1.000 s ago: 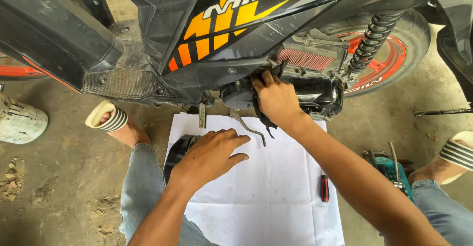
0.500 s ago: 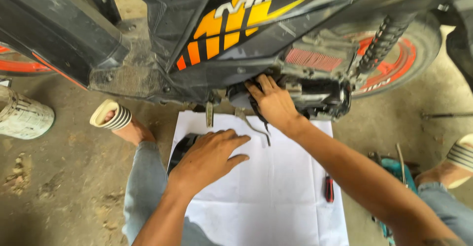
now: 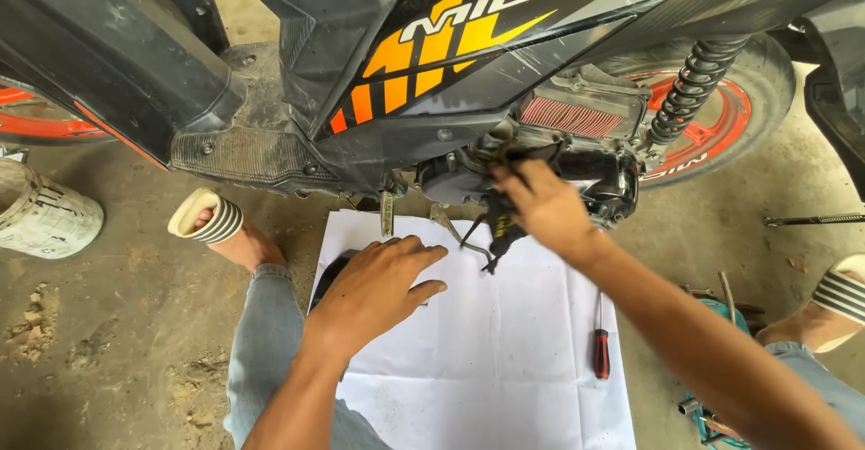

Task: The person cleans the air filter housing and engine components of a motorcycle using a cloth.

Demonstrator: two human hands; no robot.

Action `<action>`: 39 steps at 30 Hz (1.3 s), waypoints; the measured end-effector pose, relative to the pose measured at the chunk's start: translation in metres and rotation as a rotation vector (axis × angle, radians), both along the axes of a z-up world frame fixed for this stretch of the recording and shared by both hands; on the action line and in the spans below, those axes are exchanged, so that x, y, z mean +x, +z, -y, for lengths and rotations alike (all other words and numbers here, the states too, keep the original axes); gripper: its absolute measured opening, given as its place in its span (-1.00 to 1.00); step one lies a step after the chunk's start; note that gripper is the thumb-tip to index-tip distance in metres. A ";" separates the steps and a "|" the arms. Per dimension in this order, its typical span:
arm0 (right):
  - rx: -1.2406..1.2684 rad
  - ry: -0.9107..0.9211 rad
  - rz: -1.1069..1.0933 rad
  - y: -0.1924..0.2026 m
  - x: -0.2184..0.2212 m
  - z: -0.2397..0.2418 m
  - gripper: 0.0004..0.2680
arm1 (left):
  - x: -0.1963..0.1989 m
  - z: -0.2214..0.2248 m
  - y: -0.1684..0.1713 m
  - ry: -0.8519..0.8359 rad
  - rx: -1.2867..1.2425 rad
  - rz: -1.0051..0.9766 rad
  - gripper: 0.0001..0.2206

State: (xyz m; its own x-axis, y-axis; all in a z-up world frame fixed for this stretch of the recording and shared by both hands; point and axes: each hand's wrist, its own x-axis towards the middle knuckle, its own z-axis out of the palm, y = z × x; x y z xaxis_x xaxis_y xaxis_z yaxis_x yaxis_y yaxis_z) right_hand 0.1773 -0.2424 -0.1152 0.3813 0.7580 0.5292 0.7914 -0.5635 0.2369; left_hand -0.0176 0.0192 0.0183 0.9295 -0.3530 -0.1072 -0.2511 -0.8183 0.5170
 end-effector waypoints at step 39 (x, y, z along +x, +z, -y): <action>0.222 0.113 0.042 -0.011 -0.002 -0.087 -0.82 | 0.011 0.014 -0.014 0.000 0.075 -0.052 -0.63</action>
